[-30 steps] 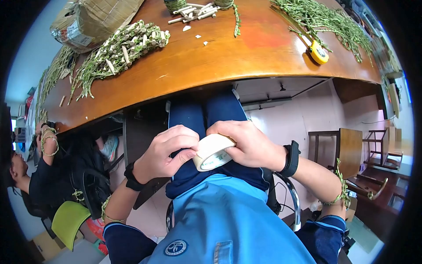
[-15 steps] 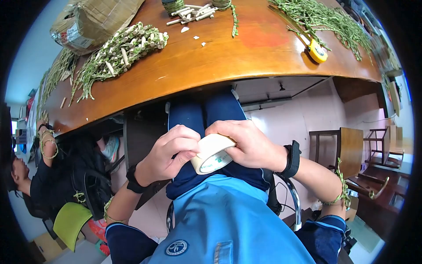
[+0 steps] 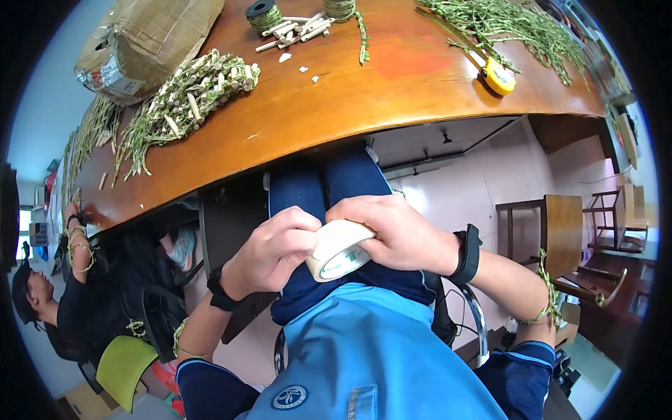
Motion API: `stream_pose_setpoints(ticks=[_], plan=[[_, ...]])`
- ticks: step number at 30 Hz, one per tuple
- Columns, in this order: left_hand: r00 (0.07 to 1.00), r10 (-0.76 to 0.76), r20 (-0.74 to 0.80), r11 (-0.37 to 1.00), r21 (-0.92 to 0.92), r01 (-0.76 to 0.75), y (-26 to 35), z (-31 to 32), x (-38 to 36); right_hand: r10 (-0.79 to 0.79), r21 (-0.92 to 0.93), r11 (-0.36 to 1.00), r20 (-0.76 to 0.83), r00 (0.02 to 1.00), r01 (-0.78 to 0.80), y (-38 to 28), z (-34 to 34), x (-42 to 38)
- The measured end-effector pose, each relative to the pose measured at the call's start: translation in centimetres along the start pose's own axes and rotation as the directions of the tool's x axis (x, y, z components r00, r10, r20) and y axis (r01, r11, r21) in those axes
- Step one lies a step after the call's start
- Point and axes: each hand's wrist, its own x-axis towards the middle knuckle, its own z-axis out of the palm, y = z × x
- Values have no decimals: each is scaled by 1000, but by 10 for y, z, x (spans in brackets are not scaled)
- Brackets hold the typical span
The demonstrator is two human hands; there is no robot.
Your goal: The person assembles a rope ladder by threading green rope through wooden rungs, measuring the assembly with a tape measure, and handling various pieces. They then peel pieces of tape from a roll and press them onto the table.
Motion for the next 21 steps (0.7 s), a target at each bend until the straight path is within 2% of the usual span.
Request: stream_pose_setpoints(ticks=[3,7,10,13,17,21], plan=[[985,0,-173,997,-81,-14,-5,8,-3,-20,-24,1000,-24,1000,20,-3,-4,1],[988,74,-135,993,105,-60,-4,-2,2,5,-55,998,-17,1000,-6,-6,-8,3],[978,180,-103,964,217,-154,-7,-7,-1,7,-32,999,3,1000,-7,-6,-9,4],[970,205,-130,960,222,-173,-9,-8,-8,-14,1,1000,6,1000,14,-7,-7,4],[972,123,-200,984,149,-94,1,-5,-5,-54,-13,998,-4,999,54,-8,-5,9],[967,119,-226,981,174,-80,2,-4,-6,-79,-53,996,-2,997,78,-12,-8,12]])
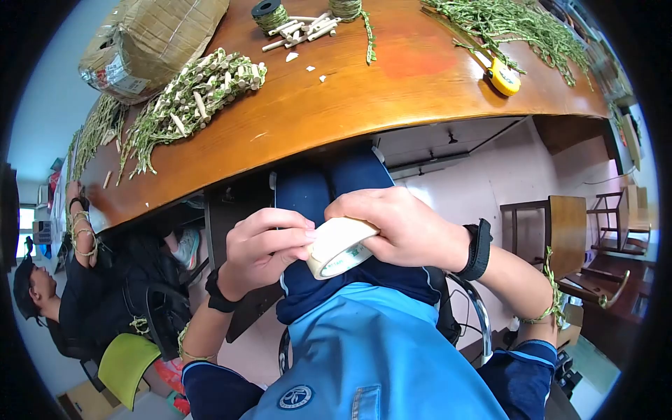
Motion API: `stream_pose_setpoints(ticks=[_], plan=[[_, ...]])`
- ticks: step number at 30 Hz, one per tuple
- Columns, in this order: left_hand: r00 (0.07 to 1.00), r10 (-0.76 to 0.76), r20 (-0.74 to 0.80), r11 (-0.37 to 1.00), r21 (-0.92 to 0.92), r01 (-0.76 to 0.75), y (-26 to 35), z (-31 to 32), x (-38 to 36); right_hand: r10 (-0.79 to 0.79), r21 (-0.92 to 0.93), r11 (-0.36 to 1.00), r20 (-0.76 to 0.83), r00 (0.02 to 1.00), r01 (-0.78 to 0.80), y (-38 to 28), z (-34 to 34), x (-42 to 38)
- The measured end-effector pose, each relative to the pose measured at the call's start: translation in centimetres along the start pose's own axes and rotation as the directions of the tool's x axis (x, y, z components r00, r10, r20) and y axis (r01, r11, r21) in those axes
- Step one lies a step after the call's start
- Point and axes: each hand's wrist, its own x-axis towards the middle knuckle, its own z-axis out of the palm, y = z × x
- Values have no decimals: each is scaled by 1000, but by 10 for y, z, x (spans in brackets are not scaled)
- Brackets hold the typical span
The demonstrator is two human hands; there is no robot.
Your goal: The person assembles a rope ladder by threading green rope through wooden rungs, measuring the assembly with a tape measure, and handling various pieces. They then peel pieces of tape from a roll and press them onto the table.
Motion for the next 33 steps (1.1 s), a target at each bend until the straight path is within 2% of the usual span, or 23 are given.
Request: stream_pose_setpoints(ticks=[5,14,17,23,33], plan=[[999,-14,46,1000,-16,15,0,-2,-3,9,16,1000,13,1000,-9,0,2,0],[975,-126,183,979,-137,152,2,0,-11,21,31,999,25,999,-22,5,8,-6],[983,-140,119,978,-137,156,0,5,-17,22,14,1000,22,1000,-22,5,9,-6],[991,-98,96,989,-105,108,-1,6,-20,45,52,998,32,999,-46,7,12,-6],[966,-150,209,968,-169,187,-1,3,-19,33,76,996,26,999,-35,12,20,-7]])
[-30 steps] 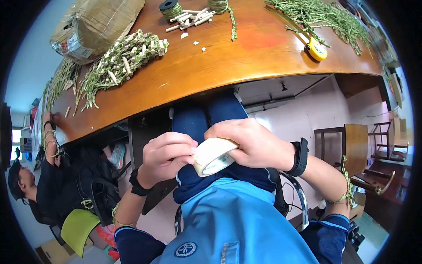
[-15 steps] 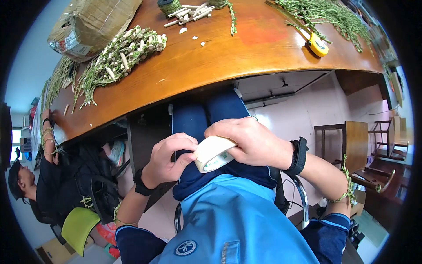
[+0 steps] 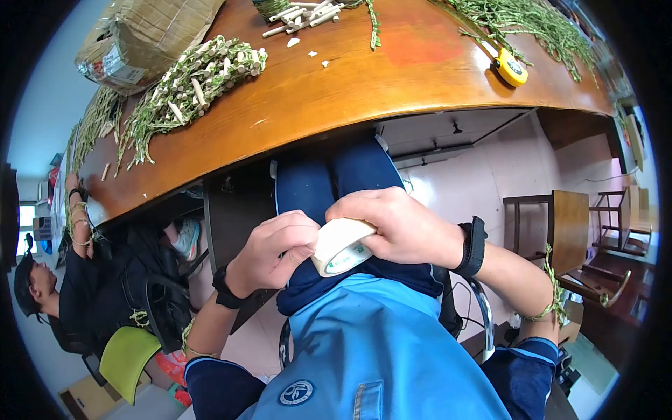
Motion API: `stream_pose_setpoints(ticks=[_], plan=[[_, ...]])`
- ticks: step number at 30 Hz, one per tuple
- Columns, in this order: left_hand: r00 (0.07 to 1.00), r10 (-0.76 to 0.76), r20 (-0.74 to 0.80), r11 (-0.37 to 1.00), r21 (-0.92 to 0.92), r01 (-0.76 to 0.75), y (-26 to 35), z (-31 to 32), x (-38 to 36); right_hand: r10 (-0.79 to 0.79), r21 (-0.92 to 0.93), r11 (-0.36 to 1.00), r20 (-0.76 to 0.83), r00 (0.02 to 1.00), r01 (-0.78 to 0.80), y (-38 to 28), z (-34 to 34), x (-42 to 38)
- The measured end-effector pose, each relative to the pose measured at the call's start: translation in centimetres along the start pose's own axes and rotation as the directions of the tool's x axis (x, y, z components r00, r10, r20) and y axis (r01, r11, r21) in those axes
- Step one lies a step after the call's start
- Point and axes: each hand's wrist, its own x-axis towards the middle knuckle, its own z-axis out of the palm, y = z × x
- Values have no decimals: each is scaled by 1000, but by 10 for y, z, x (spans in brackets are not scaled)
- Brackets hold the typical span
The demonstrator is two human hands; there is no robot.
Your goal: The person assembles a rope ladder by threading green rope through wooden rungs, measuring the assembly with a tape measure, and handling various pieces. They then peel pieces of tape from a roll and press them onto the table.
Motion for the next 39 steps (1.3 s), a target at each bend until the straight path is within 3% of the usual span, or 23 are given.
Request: stream_pose_setpoints(ticks=[5,8,15,27,30,33,39], plan=[[998,-33,-45,999,-37,32,-3,3,-5,-4,-19,1000,-22,1000,3,1,4,0],[982,39,-184,998,45,-31,-7,6,-6,-16,-43,999,-47,999,14,-1,2,2],[974,199,-106,927,344,-151,-3,-13,0,-30,-30,999,-60,998,28,2,-1,4],[999,49,-18,986,161,-46,5,-13,1,25,17,1000,40,999,-26,-6,-6,5],[993,22,-116,998,65,-14,7,-9,2,11,-18,1000,23,1000,-10,-8,-7,6],[983,27,-184,996,89,-11,7,-5,2,-7,-26,1000,17,1000,7,-8,-9,7],[993,19,-119,996,93,-8,7,-9,2,-80,-61,995,-32,996,78,-4,-5,7]])
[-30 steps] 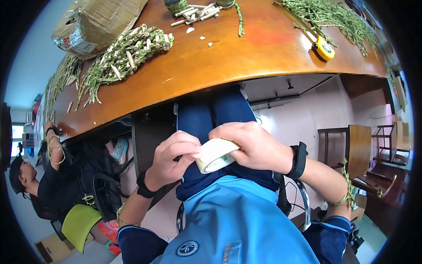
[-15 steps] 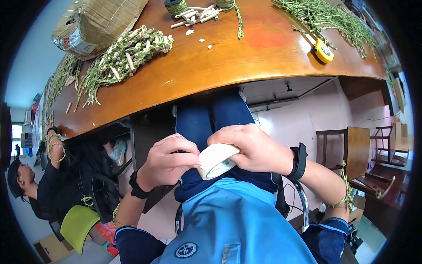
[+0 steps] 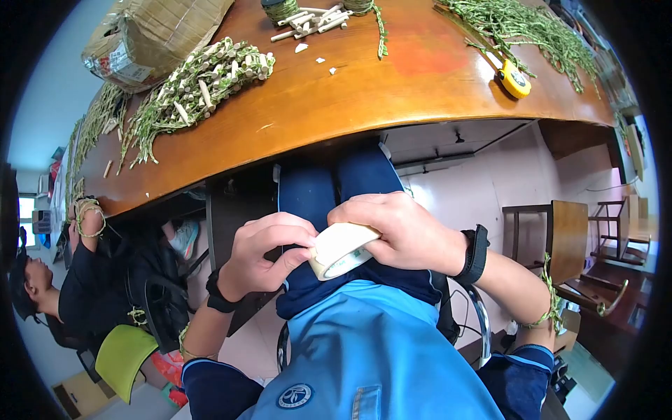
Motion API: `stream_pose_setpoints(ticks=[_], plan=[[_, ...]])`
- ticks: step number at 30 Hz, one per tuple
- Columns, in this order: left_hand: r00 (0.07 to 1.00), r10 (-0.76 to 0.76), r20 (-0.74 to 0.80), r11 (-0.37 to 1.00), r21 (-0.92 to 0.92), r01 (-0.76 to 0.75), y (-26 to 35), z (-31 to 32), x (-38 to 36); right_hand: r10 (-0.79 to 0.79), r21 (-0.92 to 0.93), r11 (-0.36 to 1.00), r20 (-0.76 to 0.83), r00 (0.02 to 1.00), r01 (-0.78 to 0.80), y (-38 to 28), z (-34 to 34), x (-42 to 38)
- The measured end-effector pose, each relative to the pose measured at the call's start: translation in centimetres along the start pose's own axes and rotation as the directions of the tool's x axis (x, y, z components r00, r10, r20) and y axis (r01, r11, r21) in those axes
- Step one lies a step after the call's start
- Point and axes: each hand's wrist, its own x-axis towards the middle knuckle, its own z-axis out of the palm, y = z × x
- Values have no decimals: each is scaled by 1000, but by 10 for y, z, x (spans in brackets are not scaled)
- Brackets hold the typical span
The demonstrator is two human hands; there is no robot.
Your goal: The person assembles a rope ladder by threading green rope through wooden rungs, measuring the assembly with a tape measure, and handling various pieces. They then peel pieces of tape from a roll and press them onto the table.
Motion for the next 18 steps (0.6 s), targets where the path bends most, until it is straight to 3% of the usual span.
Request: stream_pose_setpoints(ticks=[6,9,15,18], plan=[[993,-18,120,1000,-7,19,2,-4,2,26,44,999,17,1000,-26,2,4,-4],[991,-32,133,999,-28,36,3,-3,2,73,27,997,109,991,-76,-1,-1,-3],[995,-97,11,988,-122,98,-1,3,-6,8,-16,1000,-14,1000,-8,0,4,-1],[997,-71,13,994,-79,72,1,3,-3,8,-15,1000,-10,1000,-8,0,3,-1]])
